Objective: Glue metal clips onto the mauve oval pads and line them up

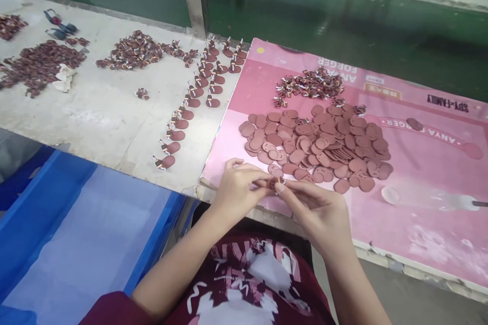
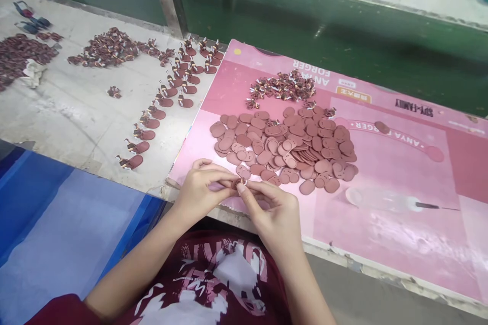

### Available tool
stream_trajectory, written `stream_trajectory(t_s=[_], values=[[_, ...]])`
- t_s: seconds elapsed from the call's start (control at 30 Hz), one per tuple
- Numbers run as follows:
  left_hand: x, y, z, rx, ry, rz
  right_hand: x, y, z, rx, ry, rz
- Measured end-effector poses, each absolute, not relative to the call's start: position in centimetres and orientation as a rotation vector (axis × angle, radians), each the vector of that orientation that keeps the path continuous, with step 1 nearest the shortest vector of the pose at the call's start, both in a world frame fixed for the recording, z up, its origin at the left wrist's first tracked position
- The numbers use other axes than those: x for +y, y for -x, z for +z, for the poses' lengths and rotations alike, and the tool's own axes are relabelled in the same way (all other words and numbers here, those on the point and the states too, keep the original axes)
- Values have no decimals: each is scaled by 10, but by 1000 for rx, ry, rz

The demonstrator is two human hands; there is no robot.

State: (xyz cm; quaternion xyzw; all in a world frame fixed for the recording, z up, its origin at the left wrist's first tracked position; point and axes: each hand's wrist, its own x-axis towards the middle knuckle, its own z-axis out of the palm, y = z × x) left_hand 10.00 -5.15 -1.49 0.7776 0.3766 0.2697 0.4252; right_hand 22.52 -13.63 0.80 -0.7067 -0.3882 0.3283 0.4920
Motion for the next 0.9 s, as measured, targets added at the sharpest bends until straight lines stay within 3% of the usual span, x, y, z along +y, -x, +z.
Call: stream_trajectory(t_s=[0.3,0.9], values=[[-51,-102,-11,985,-1892,594,-134,-226,12,-1118,1805,667],[-52,-104,-7,1072,-1769,526,-125,-229,16,-1075,1870,851]])
